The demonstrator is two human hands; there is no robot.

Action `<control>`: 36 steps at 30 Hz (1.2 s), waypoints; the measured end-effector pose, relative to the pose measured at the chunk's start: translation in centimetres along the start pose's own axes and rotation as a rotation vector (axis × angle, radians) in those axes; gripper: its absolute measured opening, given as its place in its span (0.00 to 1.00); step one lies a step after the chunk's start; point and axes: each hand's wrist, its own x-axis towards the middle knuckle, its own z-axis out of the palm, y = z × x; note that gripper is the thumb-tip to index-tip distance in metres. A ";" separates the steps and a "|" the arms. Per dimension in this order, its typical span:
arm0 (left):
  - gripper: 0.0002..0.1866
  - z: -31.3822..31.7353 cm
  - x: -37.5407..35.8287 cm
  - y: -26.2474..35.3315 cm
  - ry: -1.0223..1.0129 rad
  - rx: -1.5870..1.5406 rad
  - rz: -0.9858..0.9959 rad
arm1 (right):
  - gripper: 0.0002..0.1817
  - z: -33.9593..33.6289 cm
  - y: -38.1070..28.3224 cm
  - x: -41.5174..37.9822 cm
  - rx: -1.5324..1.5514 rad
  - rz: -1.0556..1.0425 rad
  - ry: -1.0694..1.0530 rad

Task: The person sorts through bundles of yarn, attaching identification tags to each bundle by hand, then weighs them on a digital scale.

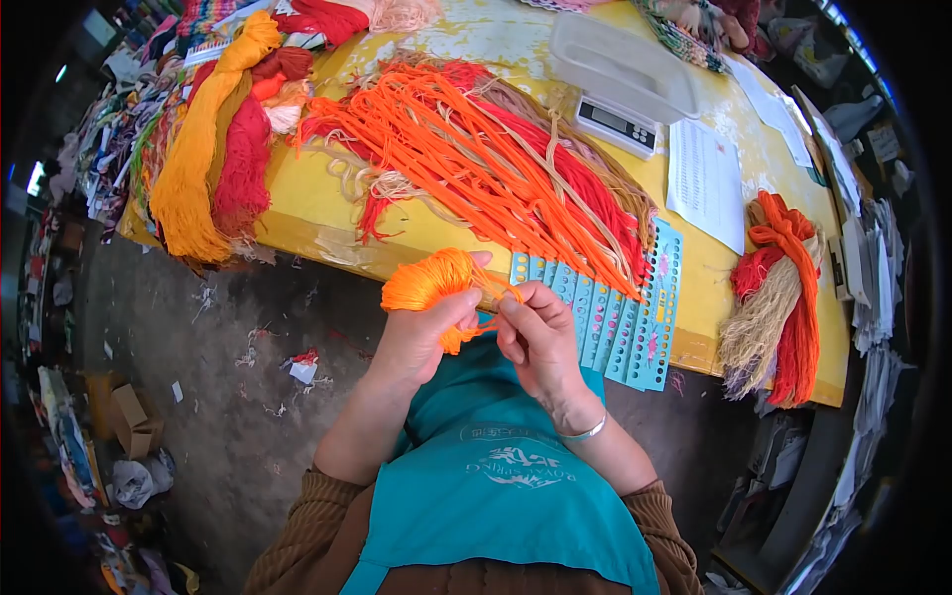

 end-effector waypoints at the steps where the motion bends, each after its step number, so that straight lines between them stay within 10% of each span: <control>1: 0.21 0.2 0.0 0.0 0.000 0.000 0.000 | 0.04 0.0 0.1 0.0 0.000 0.000 0.000; 36: 0.18 0.9 -0.1 -0.7 -0.015 0.020 -0.006 | 0.03 -0.2 0.3 0.7 -0.043 -0.065 0.096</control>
